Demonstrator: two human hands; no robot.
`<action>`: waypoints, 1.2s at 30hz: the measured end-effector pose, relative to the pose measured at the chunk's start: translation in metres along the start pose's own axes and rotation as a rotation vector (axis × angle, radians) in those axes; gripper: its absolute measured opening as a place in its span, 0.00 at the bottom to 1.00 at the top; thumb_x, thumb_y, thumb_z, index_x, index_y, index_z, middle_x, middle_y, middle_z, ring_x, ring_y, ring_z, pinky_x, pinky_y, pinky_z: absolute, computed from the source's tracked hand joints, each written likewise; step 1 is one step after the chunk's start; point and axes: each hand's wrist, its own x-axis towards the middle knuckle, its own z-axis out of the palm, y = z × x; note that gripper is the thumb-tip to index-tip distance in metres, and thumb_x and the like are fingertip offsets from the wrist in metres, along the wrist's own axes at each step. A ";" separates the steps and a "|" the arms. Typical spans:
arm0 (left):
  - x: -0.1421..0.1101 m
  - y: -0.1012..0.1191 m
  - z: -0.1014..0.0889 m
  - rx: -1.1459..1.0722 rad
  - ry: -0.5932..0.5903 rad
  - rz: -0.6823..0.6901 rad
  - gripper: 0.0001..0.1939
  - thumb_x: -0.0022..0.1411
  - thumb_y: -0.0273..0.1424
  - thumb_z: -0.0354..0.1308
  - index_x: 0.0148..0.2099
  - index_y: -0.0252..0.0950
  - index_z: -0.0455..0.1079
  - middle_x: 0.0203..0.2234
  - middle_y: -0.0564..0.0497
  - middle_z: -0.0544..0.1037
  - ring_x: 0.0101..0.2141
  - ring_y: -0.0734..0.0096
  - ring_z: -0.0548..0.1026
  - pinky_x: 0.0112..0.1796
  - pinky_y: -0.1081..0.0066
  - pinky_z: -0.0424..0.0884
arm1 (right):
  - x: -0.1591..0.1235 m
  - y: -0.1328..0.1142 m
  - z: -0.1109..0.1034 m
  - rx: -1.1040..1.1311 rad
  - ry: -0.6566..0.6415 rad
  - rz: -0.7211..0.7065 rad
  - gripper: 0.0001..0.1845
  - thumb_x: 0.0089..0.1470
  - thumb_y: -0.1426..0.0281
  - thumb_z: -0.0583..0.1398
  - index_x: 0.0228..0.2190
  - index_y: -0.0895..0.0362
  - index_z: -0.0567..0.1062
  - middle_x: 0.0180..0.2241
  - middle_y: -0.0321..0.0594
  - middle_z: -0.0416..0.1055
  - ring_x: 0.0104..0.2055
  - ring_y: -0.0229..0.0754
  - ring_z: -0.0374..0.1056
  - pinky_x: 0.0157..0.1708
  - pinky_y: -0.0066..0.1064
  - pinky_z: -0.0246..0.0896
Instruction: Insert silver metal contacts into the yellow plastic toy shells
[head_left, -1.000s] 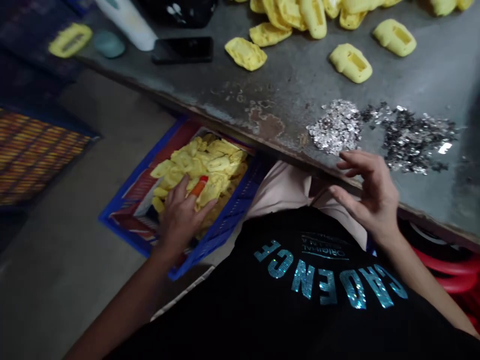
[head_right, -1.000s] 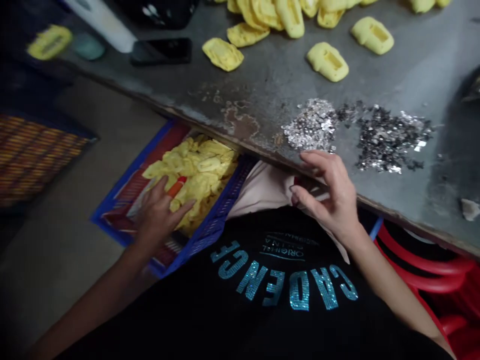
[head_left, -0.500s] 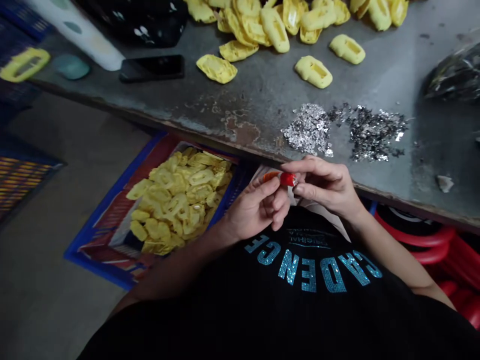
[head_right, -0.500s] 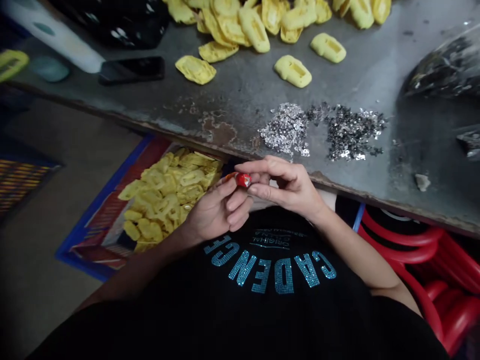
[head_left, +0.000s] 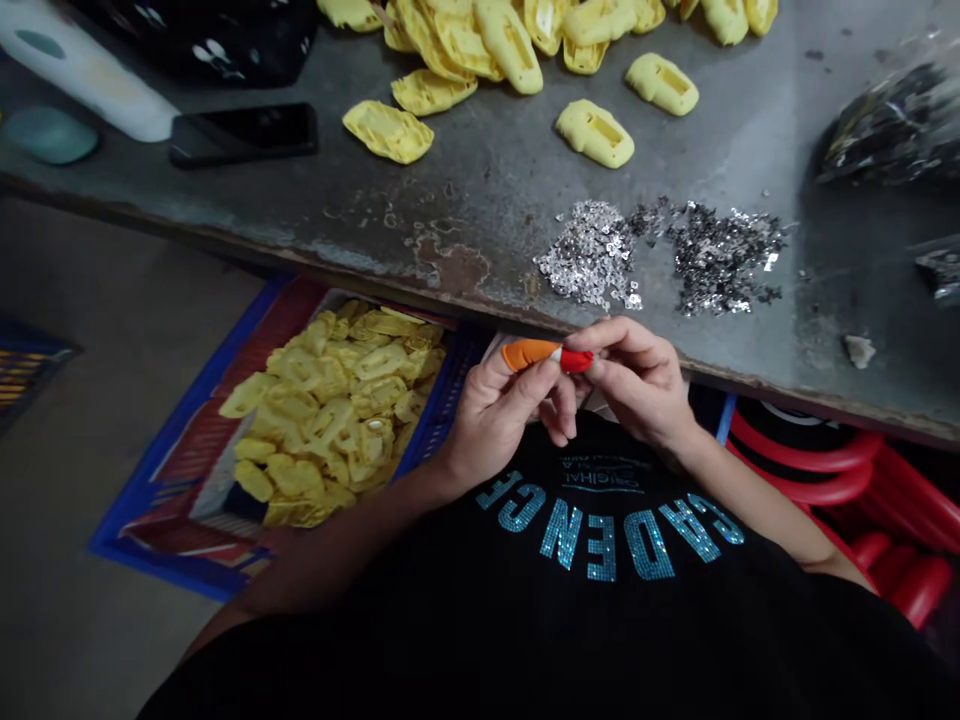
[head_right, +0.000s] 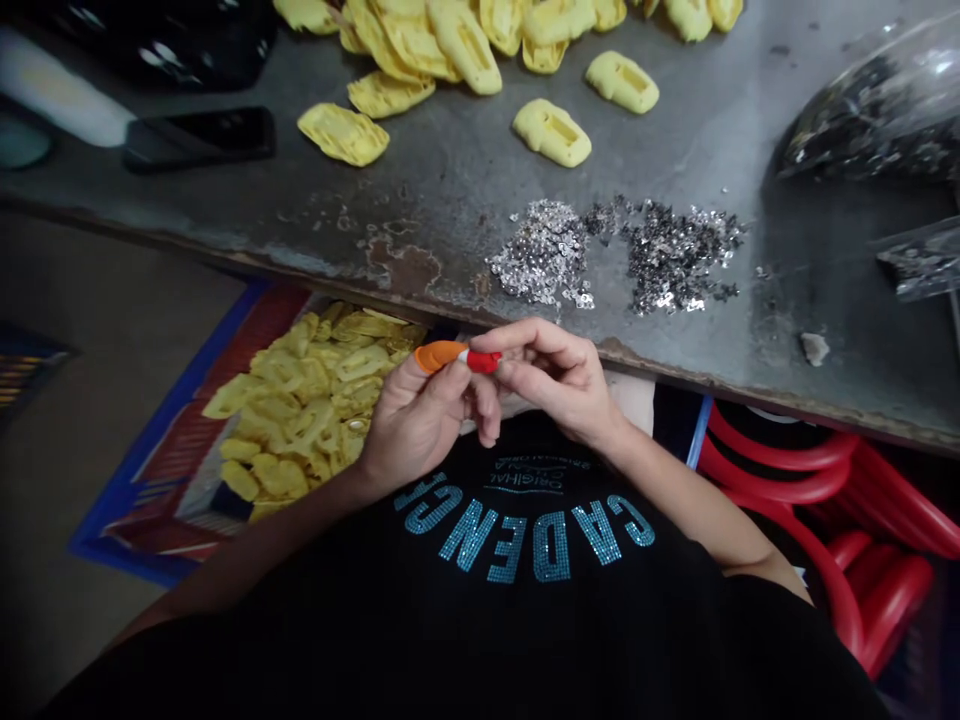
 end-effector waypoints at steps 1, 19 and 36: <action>0.001 0.000 0.000 -0.025 -0.015 -0.009 0.14 0.77 0.45 0.68 0.51 0.40 0.83 0.28 0.55 0.83 0.24 0.74 0.82 0.24 0.77 0.82 | 0.002 -0.001 -0.003 0.046 -0.045 0.058 0.11 0.64 0.64 0.75 0.48 0.50 0.90 0.33 0.33 0.84 0.31 0.32 0.78 0.37 0.24 0.80; 0.019 -0.003 -0.021 0.088 0.079 -0.045 0.19 0.76 0.47 0.68 0.42 0.36 0.83 0.28 0.50 0.84 0.26 0.69 0.82 0.30 0.70 0.83 | 0.029 0.001 -0.009 0.004 -0.031 0.135 0.12 0.66 0.59 0.74 0.44 0.53 0.85 0.26 0.29 0.78 0.24 0.29 0.71 0.29 0.21 0.68; 0.062 0.053 -0.088 0.052 0.400 -0.048 0.18 0.70 0.41 0.74 0.58 0.42 0.82 0.52 0.45 0.88 0.39 0.66 0.86 0.32 0.73 0.85 | 0.282 -0.059 -0.108 -1.758 -0.049 0.191 0.11 0.63 0.71 0.68 0.40 0.69 0.81 0.45 0.42 0.82 0.56 0.45 0.76 0.54 0.34 0.66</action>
